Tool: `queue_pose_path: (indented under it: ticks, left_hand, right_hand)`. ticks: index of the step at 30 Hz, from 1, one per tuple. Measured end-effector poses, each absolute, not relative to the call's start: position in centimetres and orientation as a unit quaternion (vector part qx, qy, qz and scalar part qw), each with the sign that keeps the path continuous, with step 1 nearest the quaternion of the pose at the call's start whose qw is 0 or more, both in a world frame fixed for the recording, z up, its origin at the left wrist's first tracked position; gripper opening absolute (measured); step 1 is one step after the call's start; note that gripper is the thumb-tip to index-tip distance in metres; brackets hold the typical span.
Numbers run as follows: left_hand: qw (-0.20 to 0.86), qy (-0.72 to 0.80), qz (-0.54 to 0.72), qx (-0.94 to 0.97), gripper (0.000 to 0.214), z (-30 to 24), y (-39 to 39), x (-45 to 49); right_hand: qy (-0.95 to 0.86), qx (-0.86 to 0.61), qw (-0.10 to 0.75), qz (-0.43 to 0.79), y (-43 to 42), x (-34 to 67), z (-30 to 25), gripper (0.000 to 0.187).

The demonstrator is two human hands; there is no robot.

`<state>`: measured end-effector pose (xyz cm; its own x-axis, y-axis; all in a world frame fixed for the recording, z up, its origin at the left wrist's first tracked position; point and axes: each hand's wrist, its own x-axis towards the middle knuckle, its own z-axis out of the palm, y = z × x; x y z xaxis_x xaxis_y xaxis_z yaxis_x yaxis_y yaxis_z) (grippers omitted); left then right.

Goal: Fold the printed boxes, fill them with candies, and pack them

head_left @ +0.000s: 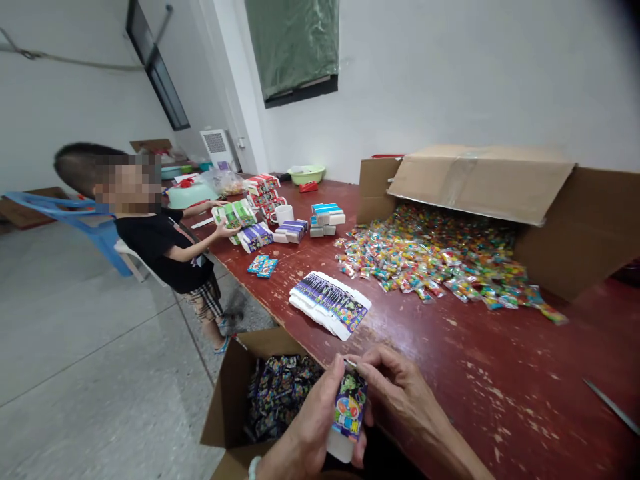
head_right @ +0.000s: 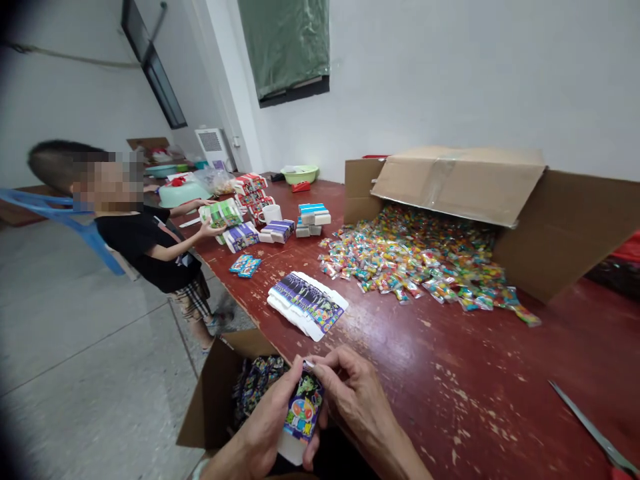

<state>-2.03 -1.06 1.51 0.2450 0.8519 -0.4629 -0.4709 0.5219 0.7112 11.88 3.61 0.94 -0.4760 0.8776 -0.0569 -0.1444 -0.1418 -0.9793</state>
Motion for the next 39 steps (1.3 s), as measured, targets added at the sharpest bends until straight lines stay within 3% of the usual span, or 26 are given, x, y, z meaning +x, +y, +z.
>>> queue_pose_path:
  ticks: [4,14,18,23,28,34,39]
  left_hand:
    - [0.71,0.446,0.454,0.301,0.076,1.8,-1.1,-1.9]
    - [0.672,0.452,0.446,0.38,0.074,2.5,-0.4,-1.8]
    - [0.658,0.472,0.444,0.384,0.071,2.7,-0.4,-1.6]
    - [0.686,0.468,0.441,0.341,0.067,2.3,-0.1,-1.8]
    - [0.688,0.467,0.426,0.355,0.065,1.7,-0.1,-2.2]
    - [0.745,0.432,0.402,0.312,0.075,1.9,-0.4,-2.1]
    - [0.728,0.442,0.445,0.278,0.074,2.6,0.6,-1.2]
  right_hand:
    - [-0.459,-0.345,0.38,0.726,3.9,12.0,2.6,0.037]
    - [-0.485,-0.349,0.424,0.681,4.8,13.1,3.4,0.026]
    - [-0.513,-0.335,0.443,0.655,4.5,12.8,3.5,0.024]
    - [-0.451,-0.331,0.416,0.716,4.3,12.0,3.4,0.027]
    - [-0.562,-0.332,0.424,0.628,4.6,12.4,2.9,0.021]
    - [-0.668,-0.29,0.37,0.577,4.8,14.1,3.5,0.019]
    - [-0.663,-0.314,0.403,0.546,3.5,13.5,2.7,0.007]
